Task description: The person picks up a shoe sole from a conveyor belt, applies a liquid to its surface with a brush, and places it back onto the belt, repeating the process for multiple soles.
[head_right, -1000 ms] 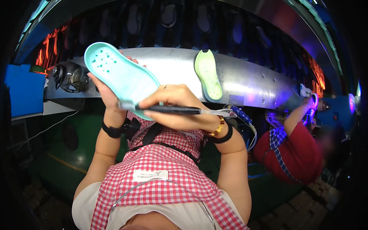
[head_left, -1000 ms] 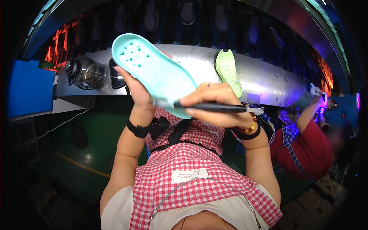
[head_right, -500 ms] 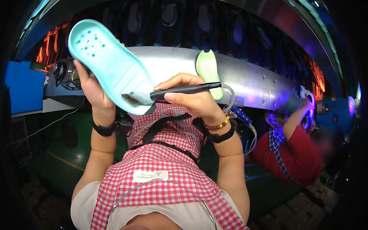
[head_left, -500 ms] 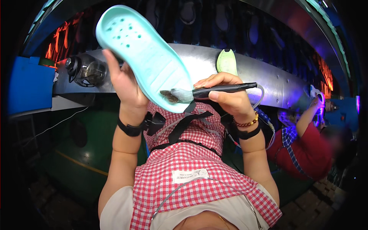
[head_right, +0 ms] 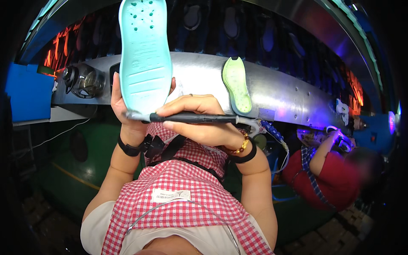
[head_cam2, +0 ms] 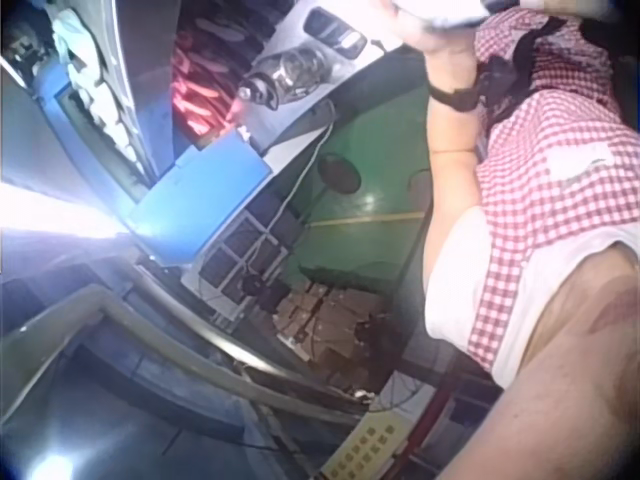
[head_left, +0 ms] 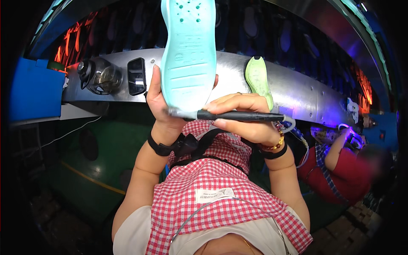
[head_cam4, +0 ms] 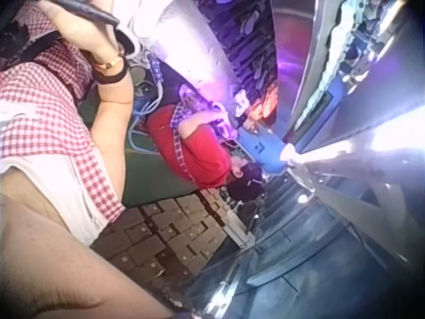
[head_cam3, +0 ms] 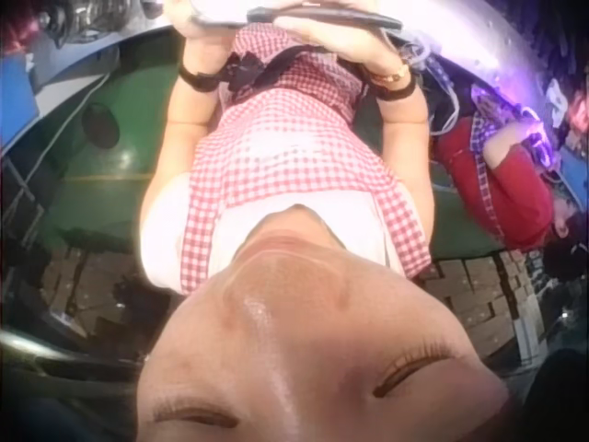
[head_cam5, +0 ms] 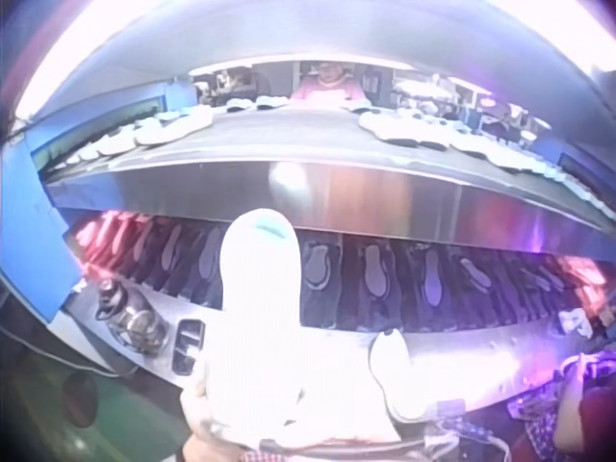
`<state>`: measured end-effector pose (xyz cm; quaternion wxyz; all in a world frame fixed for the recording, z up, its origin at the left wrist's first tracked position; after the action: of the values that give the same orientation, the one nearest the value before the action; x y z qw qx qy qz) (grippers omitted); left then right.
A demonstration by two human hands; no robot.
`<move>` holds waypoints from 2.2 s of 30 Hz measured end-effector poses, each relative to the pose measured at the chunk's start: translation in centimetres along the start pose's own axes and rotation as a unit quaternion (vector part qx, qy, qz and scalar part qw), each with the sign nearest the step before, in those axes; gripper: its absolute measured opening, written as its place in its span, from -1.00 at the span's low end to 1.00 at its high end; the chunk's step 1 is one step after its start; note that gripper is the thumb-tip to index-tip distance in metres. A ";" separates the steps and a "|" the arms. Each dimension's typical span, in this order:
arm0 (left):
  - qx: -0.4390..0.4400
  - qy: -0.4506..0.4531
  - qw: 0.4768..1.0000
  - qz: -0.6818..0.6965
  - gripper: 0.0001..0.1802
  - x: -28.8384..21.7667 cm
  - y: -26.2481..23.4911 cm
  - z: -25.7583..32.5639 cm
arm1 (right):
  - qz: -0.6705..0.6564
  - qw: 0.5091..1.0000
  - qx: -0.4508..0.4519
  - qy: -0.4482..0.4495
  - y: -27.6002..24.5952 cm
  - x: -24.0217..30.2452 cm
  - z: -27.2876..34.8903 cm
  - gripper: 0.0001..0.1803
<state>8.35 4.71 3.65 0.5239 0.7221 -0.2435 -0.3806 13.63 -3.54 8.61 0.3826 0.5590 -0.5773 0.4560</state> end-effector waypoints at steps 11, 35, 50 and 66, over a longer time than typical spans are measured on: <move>-0.027 -0.001 0.998 -0.060 -0.41 -1.7 -0.2 -0.5 | 0.071 0.997 0.004 0.017 -2.0 0.6 -0.2 -0.81; -0.084 -0.330 0.892 -0.297 -0.54 1.0 -1.9 2.1 | 0.300 0.922 0.238 -0.049 -1.4 2.8 0.5 -0.71; -0.106 -0.253 0.960 -0.056 -0.49 3.7 -4.4 2.7 | 0.094 0.966 -0.239 0.043 -11.6 -4.3 3.0 -0.82; 0.076 0.054 0.967 -0.236 -0.38 -12.4 13.2 -11.9 | -0.243 0.925 -0.283 -0.078 -12.1 -4.0 7.9 -0.75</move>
<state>11.20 16.44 21.63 0.3752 0.8161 -0.0659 -0.4346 26.57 -9.40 3.67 0.5774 0.5845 -0.5568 0.1221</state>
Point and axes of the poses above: each hand's wrist, its own z-axis away from the middle knuckle, its own y-axis out of the palm, x = y × z, the point moved 10 cm from there along -z, towards the middle knuckle, and after that the axes turned 7 degrees about x, right-handed, at the moved point
